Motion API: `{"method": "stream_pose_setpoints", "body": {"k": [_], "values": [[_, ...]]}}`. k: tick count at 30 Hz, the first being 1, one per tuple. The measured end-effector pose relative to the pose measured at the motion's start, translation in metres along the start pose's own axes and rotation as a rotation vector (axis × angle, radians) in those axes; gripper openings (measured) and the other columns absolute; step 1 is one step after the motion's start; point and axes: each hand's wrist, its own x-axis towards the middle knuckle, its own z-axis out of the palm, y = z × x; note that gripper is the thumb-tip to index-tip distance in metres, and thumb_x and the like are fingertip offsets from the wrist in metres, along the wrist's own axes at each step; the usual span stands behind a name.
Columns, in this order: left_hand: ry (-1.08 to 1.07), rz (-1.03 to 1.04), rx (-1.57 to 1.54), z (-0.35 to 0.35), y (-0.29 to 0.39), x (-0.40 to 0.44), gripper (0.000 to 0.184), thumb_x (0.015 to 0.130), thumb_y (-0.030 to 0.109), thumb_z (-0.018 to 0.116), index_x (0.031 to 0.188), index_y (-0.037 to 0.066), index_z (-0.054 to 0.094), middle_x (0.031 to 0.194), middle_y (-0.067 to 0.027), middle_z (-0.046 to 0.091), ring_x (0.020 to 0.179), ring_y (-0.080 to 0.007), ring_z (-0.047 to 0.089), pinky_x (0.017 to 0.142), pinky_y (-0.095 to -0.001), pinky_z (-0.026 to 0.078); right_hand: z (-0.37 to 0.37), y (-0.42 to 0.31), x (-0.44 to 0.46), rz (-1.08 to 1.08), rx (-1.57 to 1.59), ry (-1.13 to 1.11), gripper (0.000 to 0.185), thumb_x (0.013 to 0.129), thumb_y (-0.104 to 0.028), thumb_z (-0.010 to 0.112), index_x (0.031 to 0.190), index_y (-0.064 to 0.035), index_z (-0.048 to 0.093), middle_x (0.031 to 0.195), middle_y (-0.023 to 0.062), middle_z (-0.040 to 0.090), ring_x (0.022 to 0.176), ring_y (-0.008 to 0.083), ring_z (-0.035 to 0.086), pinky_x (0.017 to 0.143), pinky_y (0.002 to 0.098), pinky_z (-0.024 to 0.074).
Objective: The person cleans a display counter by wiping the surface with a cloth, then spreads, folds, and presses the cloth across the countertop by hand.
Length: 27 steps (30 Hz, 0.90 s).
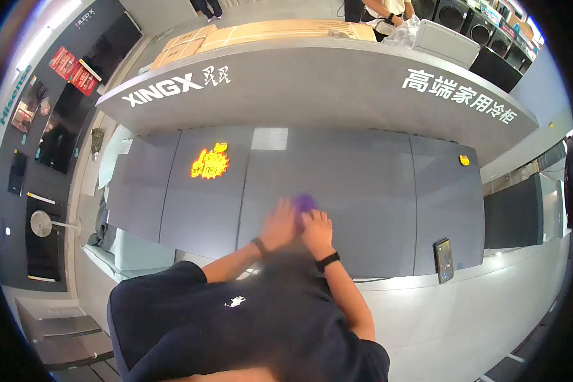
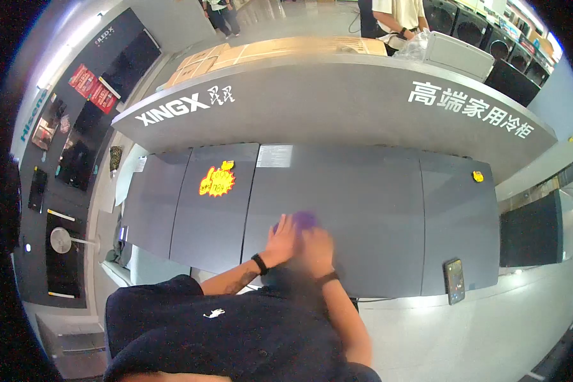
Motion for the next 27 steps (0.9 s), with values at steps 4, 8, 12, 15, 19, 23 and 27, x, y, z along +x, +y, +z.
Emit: {"method": "stream_pose_setpoints", "body": {"k": [4,8,12,15,19,23,27], "values": [[0.064,-0.016,-0.035,0.012,-0.007,0.001,0.057,0.085,0.027,0.062,0.134,0.000,0.051,0.153,-0.0224,0.035,0.144,-0.0403,0.030,0.101,-0.0662,0.037,-0.004,-0.011,-0.001,0.069,0.027,0.013,0.031,0.082,-0.012,0.066,0.113,-0.0134,0.066,0.120,0.0103,0.061,0.110,0.0327,0.056,0.088,0.0453,0.0482],[0.086,0.095,0.112,0.024,-0.008,-0.037,0.056,0.084,0.027,0.063,0.132,0.000,0.053,0.153,-0.0239,0.034,0.143,-0.0405,0.031,0.098,-0.0647,0.039,0.001,-0.009,-0.044,0.029,0.030,0.070,0.028,0.084,-0.012,0.065,0.111,-0.0126,0.067,0.118,0.0110,0.062,0.108,0.0339,0.057,0.088,0.0461,0.0487],[0.008,0.146,0.050,0.015,-0.001,-0.080,0.058,0.083,0.027,0.063,0.132,-0.002,0.054,0.153,-0.0248,0.033,0.143,-0.0402,0.031,0.098,-0.0613,0.040,0.000,-0.018,-0.076,0.046,0.048,0.063,0.029,0.082,-0.011,0.066,0.111,-0.0135,0.067,0.117,0.0115,0.062,0.106,0.0340,0.058,0.087,0.0460,0.0492],[0.067,0.169,0.054,0.028,-0.009,-0.076,0.060,0.083,0.027,0.063,0.133,-0.004,0.052,0.154,-0.0250,0.032,0.144,-0.0400,0.030,0.099,-0.0606,0.040,0.000,-0.021,-0.067,0.068,0.018,0.006,0.031,0.080,-0.011,0.068,0.111,-0.0149,0.067,0.116,0.0106,0.062,0.106,0.0337,0.057,0.085,0.0460,0.0494],[0.068,0.132,0.029,0.048,-0.016,-0.042,0.062,0.088,0.025,0.057,0.141,-0.003,0.041,0.156,-0.0240,0.027,0.147,-0.0431,0.021,0.099,-0.0724,0.036,-0.002,-0.023,-0.034,0.054,0.012,0.010,0.031,0.079,-0.010,0.069,0.110,-0.0153,0.066,0.115,0.0093,0.062,0.105,0.0333,0.057,0.083,0.0461,0.0495],[0.014,0.063,0.001,0.038,-0.013,-0.024,0.063,0.089,0.024,0.056,0.143,-0.002,0.039,0.155,-0.0236,0.028,0.146,-0.0425,0.022,0.100,-0.0723,0.036,-0.003,-0.027,-0.020,0.109,-0.001,0.012,0.030,0.081,-0.009,0.067,0.110,-0.0147,0.066,0.116,0.0090,0.062,0.105,0.0331,0.057,0.084,0.0459,0.0495],[-0.012,0.085,-0.011,0.024,-0.008,-0.044,0.061,0.089,0.024,0.056,0.142,-0.001,0.040,0.155,-0.0232,0.028,0.146,-0.0419,0.023,0.101,-0.0728,0.034,0.003,-0.023,-0.045,0.125,0.000,0.013,0.030,0.083,-0.011,0.067,0.112,-0.0144,0.066,0.118,0.0096,0.061,0.107,0.0333,0.057,0.086,0.0454,0.0498]]}}
